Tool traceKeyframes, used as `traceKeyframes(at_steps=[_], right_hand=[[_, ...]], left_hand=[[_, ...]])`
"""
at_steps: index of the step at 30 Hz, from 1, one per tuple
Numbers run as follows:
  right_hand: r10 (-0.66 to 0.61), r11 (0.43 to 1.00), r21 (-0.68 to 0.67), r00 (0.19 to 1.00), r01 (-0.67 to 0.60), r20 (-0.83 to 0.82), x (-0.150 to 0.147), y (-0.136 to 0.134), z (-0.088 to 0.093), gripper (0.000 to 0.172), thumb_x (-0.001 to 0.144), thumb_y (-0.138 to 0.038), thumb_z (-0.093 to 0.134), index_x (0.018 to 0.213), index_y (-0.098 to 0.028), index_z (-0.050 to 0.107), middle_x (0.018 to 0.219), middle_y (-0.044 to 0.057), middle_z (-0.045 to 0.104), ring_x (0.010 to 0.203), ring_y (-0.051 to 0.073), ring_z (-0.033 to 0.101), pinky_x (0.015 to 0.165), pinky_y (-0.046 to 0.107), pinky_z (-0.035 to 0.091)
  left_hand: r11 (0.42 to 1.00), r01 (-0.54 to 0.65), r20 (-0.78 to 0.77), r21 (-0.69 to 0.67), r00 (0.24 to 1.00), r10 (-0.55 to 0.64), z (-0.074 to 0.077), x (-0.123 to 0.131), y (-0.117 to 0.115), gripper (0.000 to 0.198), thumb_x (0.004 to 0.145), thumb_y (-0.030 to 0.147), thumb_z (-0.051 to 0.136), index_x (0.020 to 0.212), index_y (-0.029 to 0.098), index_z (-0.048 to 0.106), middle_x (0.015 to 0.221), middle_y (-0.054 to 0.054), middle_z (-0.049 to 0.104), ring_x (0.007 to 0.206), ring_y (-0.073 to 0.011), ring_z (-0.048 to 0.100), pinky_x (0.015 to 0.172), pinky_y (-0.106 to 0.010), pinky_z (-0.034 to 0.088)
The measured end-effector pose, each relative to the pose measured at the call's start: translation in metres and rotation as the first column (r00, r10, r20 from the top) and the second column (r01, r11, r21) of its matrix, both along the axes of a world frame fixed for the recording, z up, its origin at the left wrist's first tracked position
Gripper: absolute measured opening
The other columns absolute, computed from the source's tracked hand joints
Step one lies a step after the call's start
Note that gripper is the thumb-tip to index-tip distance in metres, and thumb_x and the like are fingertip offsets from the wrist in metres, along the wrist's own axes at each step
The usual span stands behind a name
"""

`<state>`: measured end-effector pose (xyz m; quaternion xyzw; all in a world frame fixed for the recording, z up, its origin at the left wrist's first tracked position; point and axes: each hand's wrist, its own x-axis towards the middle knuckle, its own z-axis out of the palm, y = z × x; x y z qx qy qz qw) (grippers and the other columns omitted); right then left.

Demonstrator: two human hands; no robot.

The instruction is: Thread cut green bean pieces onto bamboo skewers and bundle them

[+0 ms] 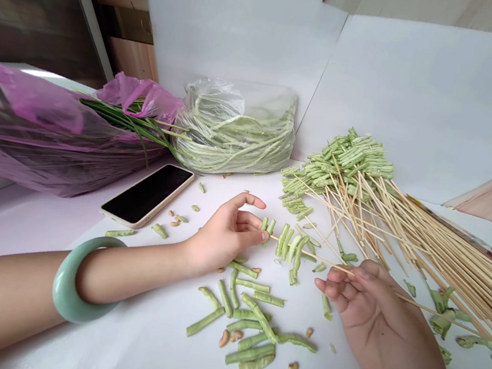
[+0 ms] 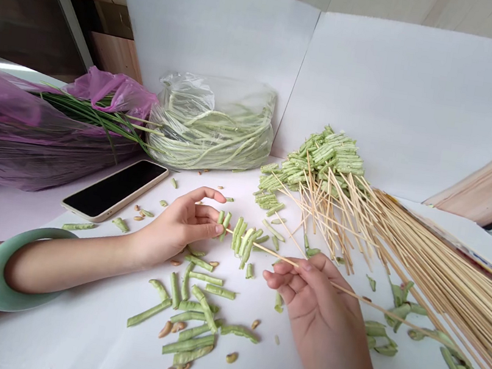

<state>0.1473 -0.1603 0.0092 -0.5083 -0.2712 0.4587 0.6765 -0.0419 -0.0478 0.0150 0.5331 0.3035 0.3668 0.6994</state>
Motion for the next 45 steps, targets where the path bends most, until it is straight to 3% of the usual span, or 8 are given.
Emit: traceKeyframes(at_steps=[7,17,30,37,45], right_hand=[[-0.036,0.999,-0.028,0.999,0.035,-0.029,-0.0003,0.0029,0.0045,0.027,0.053,-0.032,0.084,0.061,-0.021,0.06,0.065,0.003,0.062,0.065,0.015,0.059,0.063,0.026,0.057],[-0.086,0.993,-0.09,0.994,0.08,-0.069,-0.0002,0.0034,0.005,0.033,0.042,-0.032,0.088,0.058,-0.021,0.06,0.062,0.001,0.061,0.062,0.015,0.059,0.057,0.025,0.057],[-0.091,0.994,-0.055,0.996,0.09,-0.021,-0.0009,0.0032,0.0053,0.035,0.044,-0.035,0.089,0.055,-0.019,0.06,0.062,0.003,0.064,0.062,0.013,0.059,0.058,0.022,0.056],[-0.071,0.997,-0.042,0.997,0.071,-0.01,0.0004,0.0014,0.0032,0.034,0.047,-0.035,0.088,0.056,-0.019,0.059,0.064,0.004,0.065,0.064,0.015,0.061,0.061,0.024,0.057],[-0.046,0.998,-0.038,0.999,0.045,-0.005,0.0001,0.0041,0.0005,0.033,0.051,-0.035,0.087,0.058,-0.019,0.059,0.064,0.003,0.063,0.063,0.013,0.059,0.062,0.022,0.056]], left_hand=[[0.997,-0.07,0.04,0.036,0.997,0.068,0.0011,-0.0002,0.0015,0.031,0.068,0.012,0.068,0.093,0.017,0.049,0.077,0.001,0.061,0.069,-0.0101,0.055,0.07,-0.025,0.043],[0.989,0.024,0.035,0.146,0.999,-0.03,0.0032,0.0004,-0.0027,0.033,0.063,0.007,0.066,0.09,0.015,0.049,0.071,0.005,0.054,0.063,-0.0064,0.049,0.064,-0.021,0.042],[0.993,0.03,0.021,0.112,0.999,-0.033,0.004,-0.0005,-0.0006,0.03,0.066,0.004,0.067,0.088,0.015,0.049,0.069,0.004,0.057,0.061,-0.0057,0.054,0.062,-0.019,0.044],[0.994,0.044,0.06,0.098,0.997,-0.05,0.0014,0.0006,0.0006,0.033,0.066,0.003,0.065,0.076,0.018,0.038,0.068,0.006,0.058,0.061,-0.0053,0.055,0.064,-0.02,0.045],[0.995,0.049,0.054,0.09,0.997,-0.054,-0.0007,0.0004,0.0028,0.033,0.066,0.003,0.067,0.075,0.018,0.038,0.068,0.005,0.06,0.061,-0.0057,0.056,0.064,-0.02,0.046]])
